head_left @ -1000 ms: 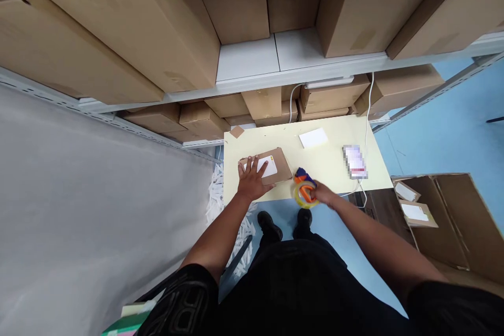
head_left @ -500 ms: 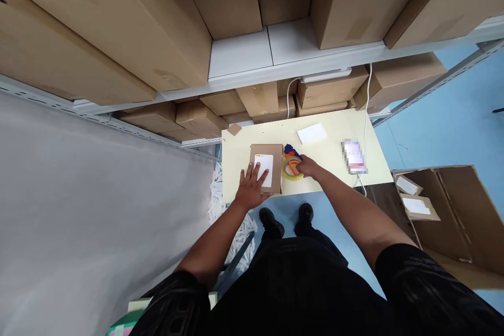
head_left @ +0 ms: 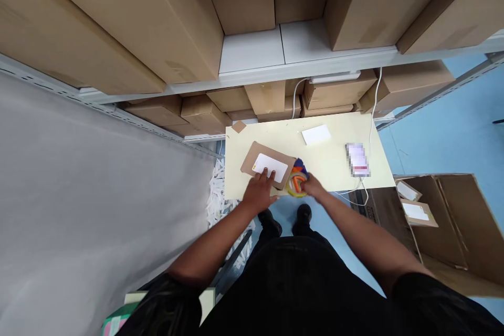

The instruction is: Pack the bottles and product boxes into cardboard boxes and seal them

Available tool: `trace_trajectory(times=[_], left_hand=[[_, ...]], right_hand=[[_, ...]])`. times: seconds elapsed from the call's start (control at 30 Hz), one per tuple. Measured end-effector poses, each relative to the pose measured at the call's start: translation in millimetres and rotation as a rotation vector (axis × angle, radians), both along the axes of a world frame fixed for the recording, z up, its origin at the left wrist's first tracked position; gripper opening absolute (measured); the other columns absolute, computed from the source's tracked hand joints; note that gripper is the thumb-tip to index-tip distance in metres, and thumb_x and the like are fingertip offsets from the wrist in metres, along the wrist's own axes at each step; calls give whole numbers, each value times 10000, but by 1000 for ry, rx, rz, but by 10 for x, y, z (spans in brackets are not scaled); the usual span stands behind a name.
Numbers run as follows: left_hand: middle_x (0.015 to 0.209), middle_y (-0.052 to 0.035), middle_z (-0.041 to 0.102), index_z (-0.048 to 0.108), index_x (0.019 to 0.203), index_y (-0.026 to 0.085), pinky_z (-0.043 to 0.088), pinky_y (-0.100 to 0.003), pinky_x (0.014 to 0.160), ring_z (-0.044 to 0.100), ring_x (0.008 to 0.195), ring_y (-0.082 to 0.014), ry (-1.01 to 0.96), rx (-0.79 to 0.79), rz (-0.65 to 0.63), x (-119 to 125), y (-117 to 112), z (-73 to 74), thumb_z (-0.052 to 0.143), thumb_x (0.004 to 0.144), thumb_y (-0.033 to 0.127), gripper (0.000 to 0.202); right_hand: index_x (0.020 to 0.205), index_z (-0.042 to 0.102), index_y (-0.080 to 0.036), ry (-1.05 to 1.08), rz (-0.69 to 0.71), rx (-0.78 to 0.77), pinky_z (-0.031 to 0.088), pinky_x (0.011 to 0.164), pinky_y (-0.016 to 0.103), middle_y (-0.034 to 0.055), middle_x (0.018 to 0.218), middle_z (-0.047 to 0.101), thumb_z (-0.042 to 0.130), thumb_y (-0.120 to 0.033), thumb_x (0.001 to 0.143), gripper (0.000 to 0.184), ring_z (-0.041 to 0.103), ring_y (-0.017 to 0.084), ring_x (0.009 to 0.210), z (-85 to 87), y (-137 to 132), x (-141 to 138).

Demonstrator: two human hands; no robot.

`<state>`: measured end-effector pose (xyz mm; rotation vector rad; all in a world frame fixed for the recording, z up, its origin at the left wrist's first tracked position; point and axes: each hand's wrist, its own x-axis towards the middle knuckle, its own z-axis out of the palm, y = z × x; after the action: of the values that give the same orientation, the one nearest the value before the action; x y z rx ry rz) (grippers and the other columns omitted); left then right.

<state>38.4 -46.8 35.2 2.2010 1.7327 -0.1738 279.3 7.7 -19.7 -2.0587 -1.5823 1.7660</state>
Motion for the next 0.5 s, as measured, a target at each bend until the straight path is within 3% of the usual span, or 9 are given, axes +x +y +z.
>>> trace_trajectory(times=[0.07,0.1,0.2,0.27,0.37,0.43,0.5], left_hand=[[1683,-131,310,328,1628,294,219,-583,1226,256,1530,-435,25,2,-146,-266,133,78,717,820,642,962],[1702,-109,270,336,1623,326,163,-619,1232,193,1552,-441,41,19,-160,-374,202,99,697,825,668,940],[1738,-83,150,325,1620,368,108,-734,1185,66,1573,-463,78,58,-59,-509,345,75,573,876,738,867],[1745,-83,107,302,1627,370,141,-759,1158,44,1574,-464,78,76,22,-443,370,10,507,904,749,842],[1745,-89,101,293,1632,362,185,-758,1142,31,1575,-462,61,99,124,-216,344,-81,474,914,751,836],[1744,-90,112,294,1633,363,203,-761,1131,25,1573,-469,53,100,191,-48,306,-113,462,917,750,831],[1745,-94,100,274,1640,354,226,-764,1115,15,1567,-486,47,91,234,79,252,-114,447,920,749,840]], right_hand=[[1222,612,-169,-36,27,24,511,628,266,104,1036,736,678,-128,671,557,695,239,836,17,513,32],[1214,614,-166,-51,40,35,504,627,263,110,1034,734,689,-110,645,577,690,244,846,30,719,60],[1213,607,-171,-66,66,37,499,605,264,115,1038,728,688,-102,628,595,682,252,850,68,977,183],[1246,577,-190,-37,41,16,509,594,261,95,1042,721,663,-123,661,595,684,241,845,71,810,295],[1264,533,-206,22,-61,-13,527,622,249,58,1030,715,629,-125,689,589,691,218,861,33,177,426],[1237,532,-204,55,-85,-57,526,622,245,55,995,713,620,-114,690,562,694,216,857,5,-293,405],[1272,496,-221,88,-106,-133,521,578,253,48,957,708,614,-153,734,555,697,215,793,-2,-595,271]])
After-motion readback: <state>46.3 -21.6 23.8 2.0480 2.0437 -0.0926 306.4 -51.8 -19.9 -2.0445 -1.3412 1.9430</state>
